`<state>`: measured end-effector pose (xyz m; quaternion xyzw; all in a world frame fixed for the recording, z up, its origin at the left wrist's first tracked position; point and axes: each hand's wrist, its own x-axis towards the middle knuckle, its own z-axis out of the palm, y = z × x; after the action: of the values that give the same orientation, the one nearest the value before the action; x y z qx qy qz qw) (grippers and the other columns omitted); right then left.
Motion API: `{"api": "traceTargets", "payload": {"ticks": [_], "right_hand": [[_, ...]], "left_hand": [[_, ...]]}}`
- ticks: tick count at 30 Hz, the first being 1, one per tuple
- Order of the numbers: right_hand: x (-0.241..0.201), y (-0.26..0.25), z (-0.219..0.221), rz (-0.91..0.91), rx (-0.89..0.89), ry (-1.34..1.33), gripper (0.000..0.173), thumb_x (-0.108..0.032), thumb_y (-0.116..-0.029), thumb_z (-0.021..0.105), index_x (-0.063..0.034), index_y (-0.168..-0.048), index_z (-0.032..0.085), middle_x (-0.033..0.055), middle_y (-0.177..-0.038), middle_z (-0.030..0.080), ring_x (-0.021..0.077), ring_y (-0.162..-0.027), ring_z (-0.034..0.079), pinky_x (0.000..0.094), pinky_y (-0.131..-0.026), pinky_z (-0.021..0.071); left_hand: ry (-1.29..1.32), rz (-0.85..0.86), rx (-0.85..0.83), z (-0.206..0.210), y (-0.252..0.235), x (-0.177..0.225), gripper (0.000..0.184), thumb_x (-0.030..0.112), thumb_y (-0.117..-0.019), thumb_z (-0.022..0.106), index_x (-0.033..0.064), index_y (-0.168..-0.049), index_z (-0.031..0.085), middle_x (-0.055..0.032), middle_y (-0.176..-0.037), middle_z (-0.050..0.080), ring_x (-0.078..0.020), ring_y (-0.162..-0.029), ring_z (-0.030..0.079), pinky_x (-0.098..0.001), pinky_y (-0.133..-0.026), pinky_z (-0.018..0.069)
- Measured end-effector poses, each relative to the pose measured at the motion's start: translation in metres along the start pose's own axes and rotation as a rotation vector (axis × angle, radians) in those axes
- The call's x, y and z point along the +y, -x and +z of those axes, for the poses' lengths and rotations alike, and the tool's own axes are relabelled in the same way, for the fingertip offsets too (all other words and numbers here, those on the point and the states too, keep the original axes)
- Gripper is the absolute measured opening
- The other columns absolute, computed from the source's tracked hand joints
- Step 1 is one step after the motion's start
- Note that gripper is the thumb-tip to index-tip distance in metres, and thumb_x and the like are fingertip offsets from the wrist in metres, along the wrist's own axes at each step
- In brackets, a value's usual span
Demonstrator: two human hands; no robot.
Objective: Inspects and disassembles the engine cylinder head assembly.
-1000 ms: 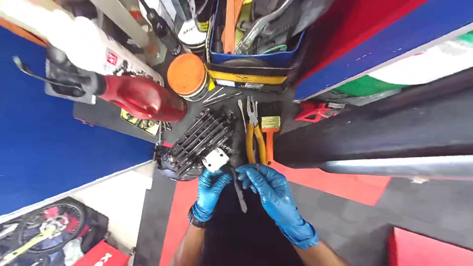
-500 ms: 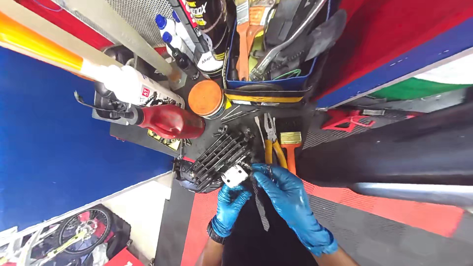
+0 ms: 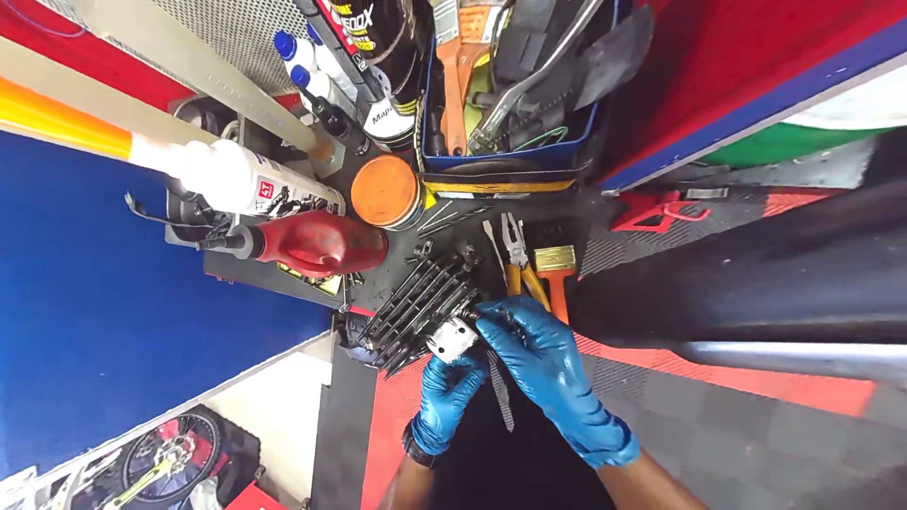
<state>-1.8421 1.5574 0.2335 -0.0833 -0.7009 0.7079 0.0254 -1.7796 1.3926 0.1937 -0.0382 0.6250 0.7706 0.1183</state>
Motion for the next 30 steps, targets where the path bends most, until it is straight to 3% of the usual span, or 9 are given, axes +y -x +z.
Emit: {"api": "traceTargets", "payload": {"ticks": [17,30], "right_hand": [[-0.0024,0.0030,0.0035,-0.026,0.031,0.059,0.012,-0.014,-0.0945,0.071,-0.0065,-0.102,0.078,0.0043,-0.104,0.071,0.0077,-0.098,0.066,0.0219,-0.087,0.0560],[0.0015,-0.0008,-0.0001,-0.049,-0.007,0.041,0.014,-0.015,-0.0954,0.070,-0.0068,-0.104,0.077,0.0044,-0.106,0.070,0.0094,-0.103,0.065,0.0248,-0.091,0.0547]], "left_hand": [[-0.048,0.051,0.057,0.0039,0.0013,-0.0049,0.030,-0.007,-0.0869,0.071,0.0075,-0.114,0.067,-0.0035,-0.098,0.074,-0.0118,-0.092,0.071,-0.0298,-0.087,0.0595],[-0.012,0.041,0.072,0.0055,-0.0008,-0.0046,0.024,-0.004,-0.0867,0.073,0.0062,-0.108,0.069,-0.0049,-0.096,0.074,-0.0132,-0.090,0.071,-0.0312,-0.085,0.0600]]}}
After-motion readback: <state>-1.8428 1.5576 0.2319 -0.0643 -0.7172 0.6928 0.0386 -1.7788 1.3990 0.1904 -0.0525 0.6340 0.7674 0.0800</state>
